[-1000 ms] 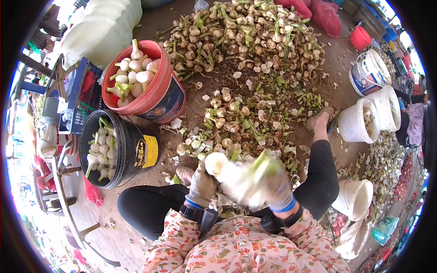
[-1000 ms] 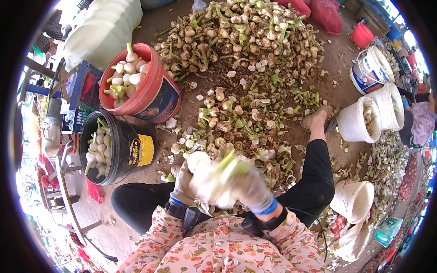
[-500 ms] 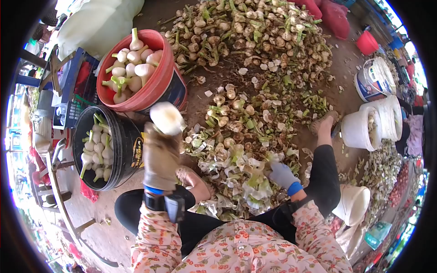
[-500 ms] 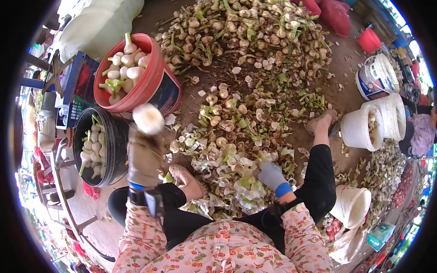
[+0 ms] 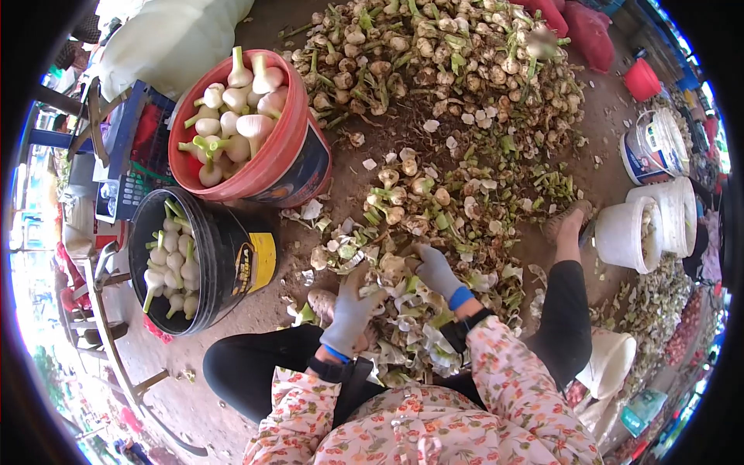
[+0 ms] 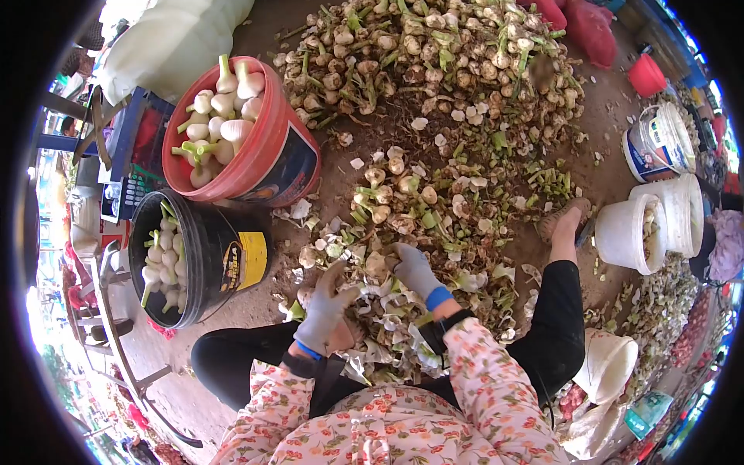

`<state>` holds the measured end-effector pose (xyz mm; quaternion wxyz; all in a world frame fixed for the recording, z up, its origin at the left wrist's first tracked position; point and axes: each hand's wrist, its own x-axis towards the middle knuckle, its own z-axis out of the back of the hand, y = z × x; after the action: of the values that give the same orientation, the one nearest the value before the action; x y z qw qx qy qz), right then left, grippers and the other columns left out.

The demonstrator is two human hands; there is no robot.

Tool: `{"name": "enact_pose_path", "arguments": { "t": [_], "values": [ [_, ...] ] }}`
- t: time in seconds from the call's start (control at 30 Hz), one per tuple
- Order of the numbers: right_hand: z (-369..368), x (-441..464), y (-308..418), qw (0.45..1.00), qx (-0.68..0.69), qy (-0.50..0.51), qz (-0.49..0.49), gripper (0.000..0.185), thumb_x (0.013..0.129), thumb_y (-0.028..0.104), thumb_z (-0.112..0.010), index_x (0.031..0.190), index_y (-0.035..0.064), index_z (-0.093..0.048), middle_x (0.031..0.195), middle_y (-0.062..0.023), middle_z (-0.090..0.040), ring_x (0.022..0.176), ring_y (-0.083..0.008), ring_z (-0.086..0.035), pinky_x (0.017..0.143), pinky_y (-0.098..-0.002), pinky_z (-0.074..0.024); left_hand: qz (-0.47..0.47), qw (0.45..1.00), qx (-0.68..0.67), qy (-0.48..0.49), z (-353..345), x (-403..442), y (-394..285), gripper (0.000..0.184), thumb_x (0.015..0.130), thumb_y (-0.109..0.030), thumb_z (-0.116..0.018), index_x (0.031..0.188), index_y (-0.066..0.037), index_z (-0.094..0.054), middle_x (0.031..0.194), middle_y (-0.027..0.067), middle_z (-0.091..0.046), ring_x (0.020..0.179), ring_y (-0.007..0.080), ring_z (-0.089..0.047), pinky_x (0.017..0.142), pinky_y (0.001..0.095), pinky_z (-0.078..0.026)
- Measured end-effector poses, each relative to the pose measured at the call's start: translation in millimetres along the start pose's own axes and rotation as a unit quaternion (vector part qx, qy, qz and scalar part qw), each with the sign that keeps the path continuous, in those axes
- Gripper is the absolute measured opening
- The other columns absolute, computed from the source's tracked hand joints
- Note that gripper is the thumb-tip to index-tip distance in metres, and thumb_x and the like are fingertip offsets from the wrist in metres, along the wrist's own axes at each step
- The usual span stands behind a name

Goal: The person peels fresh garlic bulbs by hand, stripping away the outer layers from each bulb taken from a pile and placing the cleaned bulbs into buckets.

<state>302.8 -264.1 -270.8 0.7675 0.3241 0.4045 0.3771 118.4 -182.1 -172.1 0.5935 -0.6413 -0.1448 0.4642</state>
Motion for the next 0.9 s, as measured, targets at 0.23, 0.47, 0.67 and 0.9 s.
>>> {"name": "enact_pose_path", "arguments": {
  "t": [0.23, 0.47, 0.67, 0.9],
  "values": [
    [42, -71, 76, 0.934, 0.357, 0.006, 0.005, 0.032, 0.091, 0.03, -0.056, 0.109, 0.0039, -0.059, 0.091, -0.0028, -0.062, 0.084, -0.014, -0.056, 0.079, -0.0291, -0.0448, -0.187, 0.974, 0.119, 0.039, -23, -15, -30, 0.055, 0.061, -0.008, -0.078, 0.112, -0.002, -0.058, 0.116, 0.0167, -0.055, 0.109, 0.0319, -0.052, 0.095, 0.037, -0.041],
    [13, -82, 37, 0.977, 0.17, -0.074, 0.107, 0.039, 0.082, 0.032, -0.065, 0.083, -0.0043, -0.052, 0.075, -0.0081, -0.053, 0.069, -0.0157, -0.049, 0.056, -0.0354, -0.0406, -0.237, 0.955, 0.175, -0.004, -34, -37, -24, 0.052, 0.055, -0.008, -0.081, 0.104, -0.002, -0.063, 0.098, 0.0141, -0.06, 0.093, 0.0295, -0.057, 0.084, 0.0366, -0.046],
    [52, -125, 69, 0.96, 0.275, 0.037, -0.018, 0.044, 0.088, 0.039, -0.06, 0.088, -0.0048, -0.056, 0.071, -0.0072, -0.052, 0.067, -0.015, -0.046, 0.057, -0.0312, -0.0395, -0.104, 0.99, -0.039, 0.086, -53, -68, -53, 0.046, 0.06, 0.0, -0.074, 0.104, 0.002, -0.06, 0.1, 0.0062, -0.057, 0.088, 0.017, -0.055, 0.081, 0.0285, -0.046],
    [61, -142, 73, 0.958, 0.281, 0.0, 0.055, 0.02, 0.089, 0.017, -0.057, 0.098, -0.0008, -0.059, 0.065, 0.0011, -0.051, 0.058, -0.0077, -0.043, 0.05, -0.0254, -0.0352, -0.079, 0.979, -0.115, 0.151, -46, -68, -52, 0.046, 0.071, -0.006, -0.074, 0.113, 0.0, -0.056, 0.102, 0.0069, -0.058, 0.09, 0.0168, -0.057, 0.082, 0.0297, -0.048]
  ]
}}
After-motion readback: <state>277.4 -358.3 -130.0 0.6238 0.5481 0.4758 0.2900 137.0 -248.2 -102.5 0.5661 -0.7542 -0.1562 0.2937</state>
